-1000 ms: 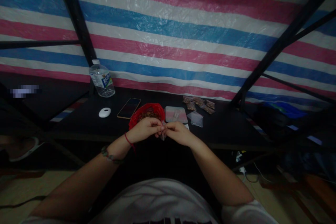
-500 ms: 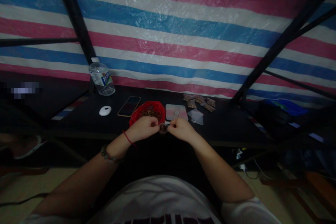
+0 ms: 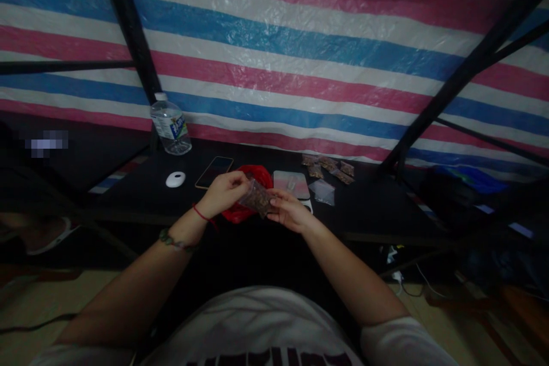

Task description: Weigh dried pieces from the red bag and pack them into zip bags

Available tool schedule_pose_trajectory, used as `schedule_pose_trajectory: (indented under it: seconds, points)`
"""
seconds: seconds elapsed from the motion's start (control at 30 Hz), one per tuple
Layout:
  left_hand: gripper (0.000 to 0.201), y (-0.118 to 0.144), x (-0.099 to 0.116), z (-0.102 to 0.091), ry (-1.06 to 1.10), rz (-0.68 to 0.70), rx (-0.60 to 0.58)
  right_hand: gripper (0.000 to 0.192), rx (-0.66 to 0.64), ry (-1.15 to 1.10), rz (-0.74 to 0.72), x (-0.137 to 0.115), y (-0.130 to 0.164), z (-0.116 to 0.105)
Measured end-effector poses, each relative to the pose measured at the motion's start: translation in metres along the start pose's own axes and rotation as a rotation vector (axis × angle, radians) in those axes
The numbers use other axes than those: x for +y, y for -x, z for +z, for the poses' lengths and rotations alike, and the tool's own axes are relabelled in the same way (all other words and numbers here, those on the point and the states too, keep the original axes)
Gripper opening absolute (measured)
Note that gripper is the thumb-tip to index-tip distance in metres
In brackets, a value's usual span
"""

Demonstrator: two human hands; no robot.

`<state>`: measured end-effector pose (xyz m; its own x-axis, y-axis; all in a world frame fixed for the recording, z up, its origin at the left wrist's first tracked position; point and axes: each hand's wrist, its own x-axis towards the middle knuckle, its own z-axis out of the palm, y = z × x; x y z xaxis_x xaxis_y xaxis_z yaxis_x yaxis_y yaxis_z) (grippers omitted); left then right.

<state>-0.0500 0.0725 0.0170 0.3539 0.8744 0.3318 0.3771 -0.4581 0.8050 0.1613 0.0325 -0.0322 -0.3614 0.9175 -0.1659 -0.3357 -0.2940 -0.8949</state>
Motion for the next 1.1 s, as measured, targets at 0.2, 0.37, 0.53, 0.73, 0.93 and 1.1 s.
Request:
schedule_pose_trajectory:
  seconds: [0.2,0.37,0.53,0.73,0.93,1.1]
  points:
    - [0.031,-0.012,-0.028,-0.002,0.054,-0.061,0.143,0.038,0.158,-0.008,-0.077,0.0,-0.014,0.005]
    - [0.044,-0.017,-0.045,-0.005,-0.081,0.08,0.247,0.031,0.333,0.279,-0.26,-0.018,-0.035,0.007]
    - [0.079,-0.014,-0.053,0.0,-0.438,0.299,0.037,0.019,0.342,0.917,-0.414,-0.044,-0.06,0.008]
    - [0.078,-0.014,-0.067,0.013,-0.57,0.187,0.051,0.021,0.19,1.39,-0.518,-0.066,-0.074,0.025]
    - [0.065,-0.012,-0.063,0.008,-0.635,0.101,0.077,0.029,0.164,1.402,-0.515,-0.069,-0.083,0.038]
    - [0.057,-0.01,-0.059,0.007,-0.689,0.011,0.094,0.043,0.228,1.271,-0.496,-0.069,-0.087,0.041]
